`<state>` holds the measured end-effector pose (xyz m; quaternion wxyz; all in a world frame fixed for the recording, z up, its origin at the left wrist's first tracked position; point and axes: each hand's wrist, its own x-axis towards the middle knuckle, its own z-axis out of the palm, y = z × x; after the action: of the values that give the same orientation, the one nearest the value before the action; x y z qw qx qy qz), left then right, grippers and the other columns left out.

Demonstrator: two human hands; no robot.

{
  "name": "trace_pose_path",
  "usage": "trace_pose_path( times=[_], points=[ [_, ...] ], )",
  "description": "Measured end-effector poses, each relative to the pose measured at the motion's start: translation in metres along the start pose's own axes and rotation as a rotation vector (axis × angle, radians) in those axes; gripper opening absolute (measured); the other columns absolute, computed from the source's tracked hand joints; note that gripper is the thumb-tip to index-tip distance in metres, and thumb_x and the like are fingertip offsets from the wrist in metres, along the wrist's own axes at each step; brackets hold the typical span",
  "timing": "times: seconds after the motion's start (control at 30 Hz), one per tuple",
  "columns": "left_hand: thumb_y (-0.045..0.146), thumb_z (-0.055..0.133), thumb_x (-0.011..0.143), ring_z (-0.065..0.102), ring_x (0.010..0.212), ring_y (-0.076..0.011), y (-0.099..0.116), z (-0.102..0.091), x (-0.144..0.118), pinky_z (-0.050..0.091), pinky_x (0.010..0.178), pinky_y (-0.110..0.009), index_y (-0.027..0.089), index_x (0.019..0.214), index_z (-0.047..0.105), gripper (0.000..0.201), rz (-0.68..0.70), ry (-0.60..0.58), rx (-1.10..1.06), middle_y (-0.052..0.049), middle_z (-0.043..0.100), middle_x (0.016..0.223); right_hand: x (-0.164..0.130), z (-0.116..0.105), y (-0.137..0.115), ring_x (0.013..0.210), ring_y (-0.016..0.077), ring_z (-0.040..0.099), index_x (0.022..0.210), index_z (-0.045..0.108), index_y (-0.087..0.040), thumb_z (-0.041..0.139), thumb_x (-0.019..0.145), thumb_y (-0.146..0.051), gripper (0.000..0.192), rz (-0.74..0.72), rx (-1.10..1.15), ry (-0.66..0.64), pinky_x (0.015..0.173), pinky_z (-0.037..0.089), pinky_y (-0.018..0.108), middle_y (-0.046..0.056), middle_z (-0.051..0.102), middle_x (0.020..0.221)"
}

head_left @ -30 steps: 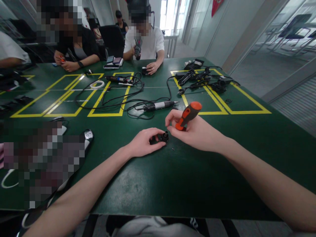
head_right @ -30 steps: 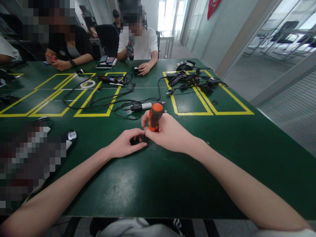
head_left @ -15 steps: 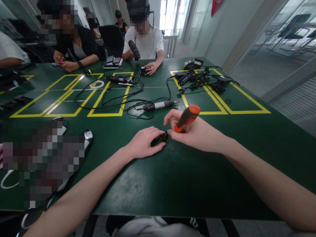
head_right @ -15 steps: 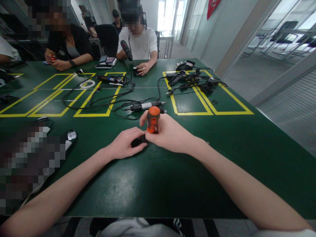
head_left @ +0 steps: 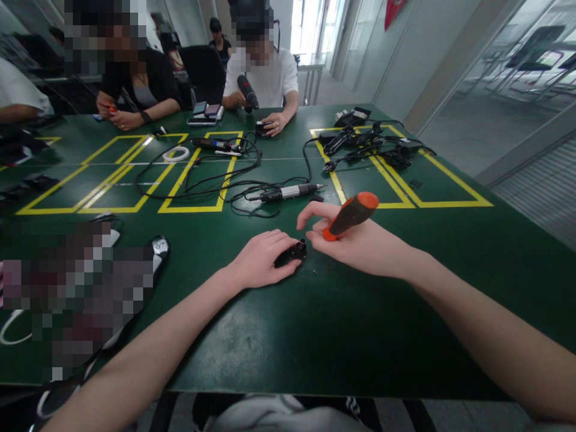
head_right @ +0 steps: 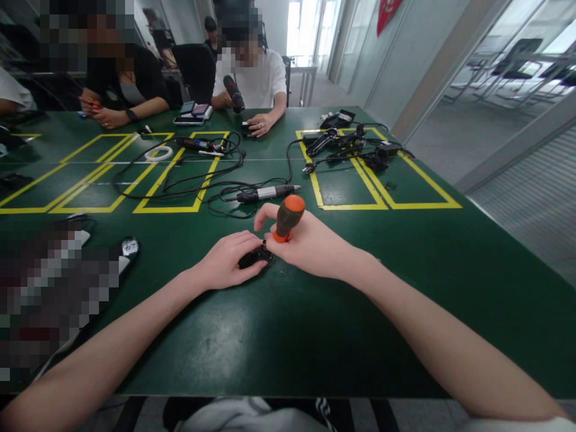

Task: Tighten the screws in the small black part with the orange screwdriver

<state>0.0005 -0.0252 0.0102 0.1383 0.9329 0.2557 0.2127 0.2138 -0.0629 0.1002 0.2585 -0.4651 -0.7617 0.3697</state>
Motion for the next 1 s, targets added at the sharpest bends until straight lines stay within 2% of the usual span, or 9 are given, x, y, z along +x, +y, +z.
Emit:
trace_pose_path(
  times=[0.17,0.37,0.63,0.77,0.87,1.0],
  points=[
    [0.037,0.057,0.097,0.066,0.091,-0.0231,-0.0008,-0.0003,-0.0001,0.053,0.081,-0.035,0.017,0.105,0.066,0.023,-0.007,-0.008,0.007,-0.008,0.073,0.099,0.0014,-0.0003,-0.0054,0.059,0.0125,0.045,0.098,0.059,-0.02,0.058,0.077,-0.015,0.021,-0.045,-0.027,0.028,0.06,0.036,0.027,-0.006,0.048,0.068],
    [0.037,0.057,0.098,0.065,0.089,-0.0221,-0.0021,0.0013,-0.0008,0.053,0.079,-0.034,0.016,0.103,0.066,0.023,0.0,0.004,-0.012,-0.008,0.073,0.098,0.0055,0.0016,-0.0037,0.065,0.0139,0.05,0.084,0.059,-0.019,0.054,0.079,-0.014,0.009,-0.095,-0.119,0.044,0.067,0.039,0.029,-0.002,0.056,0.072],
    [0.037,0.059,0.097,0.065,0.091,-0.0218,-0.0028,0.0016,-0.0015,0.053,0.079,-0.033,0.016,0.106,0.066,0.023,0.002,0.015,-0.011,-0.008,0.072,0.098,0.0016,-0.0004,-0.0049,0.059,0.0126,0.046,0.089,0.058,-0.02,0.058,0.073,-0.013,0.017,-0.057,-0.061,0.021,0.06,0.036,0.028,-0.005,0.051,0.068],
    [0.037,0.058,0.098,0.065,0.091,-0.0221,-0.0021,0.0009,-0.0014,0.053,0.08,-0.034,0.016,0.105,0.066,0.023,-0.006,0.005,-0.009,-0.008,0.072,0.099,0.0022,0.0006,-0.0036,0.063,0.0142,0.049,0.086,0.058,-0.021,0.057,0.083,-0.021,0.004,-0.078,-0.103,0.068,0.064,0.039,0.029,-0.003,0.054,0.071],
    [0.037,0.057,0.097,0.065,0.09,-0.0218,-0.0021,0.0008,-0.001,0.053,0.079,-0.034,0.017,0.104,0.066,0.023,-0.01,-0.003,-0.006,-0.008,0.072,0.099,0.0035,0.0014,-0.0029,0.066,0.0154,0.051,0.085,0.057,-0.021,0.056,0.091,-0.031,0.011,-0.082,-0.12,0.097,0.068,0.04,0.03,-0.003,0.055,0.071],
    [0.036,0.058,0.097,0.065,0.09,-0.0222,-0.0022,0.0009,-0.0006,0.053,0.079,-0.034,0.016,0.102,0.066,0.022,0.004,0.007,-0.006,-0.008,0.072,0.097,0.0037,0.0007,-0.0032,0.064,0.0145,0.048,0.089,0.056,-0.021,0.054,0.089,-0.024,0.004,-0.095,-0.089,0.063,0.066,0.039,0.029,-0.004,0.052,0.07]
  ],
)
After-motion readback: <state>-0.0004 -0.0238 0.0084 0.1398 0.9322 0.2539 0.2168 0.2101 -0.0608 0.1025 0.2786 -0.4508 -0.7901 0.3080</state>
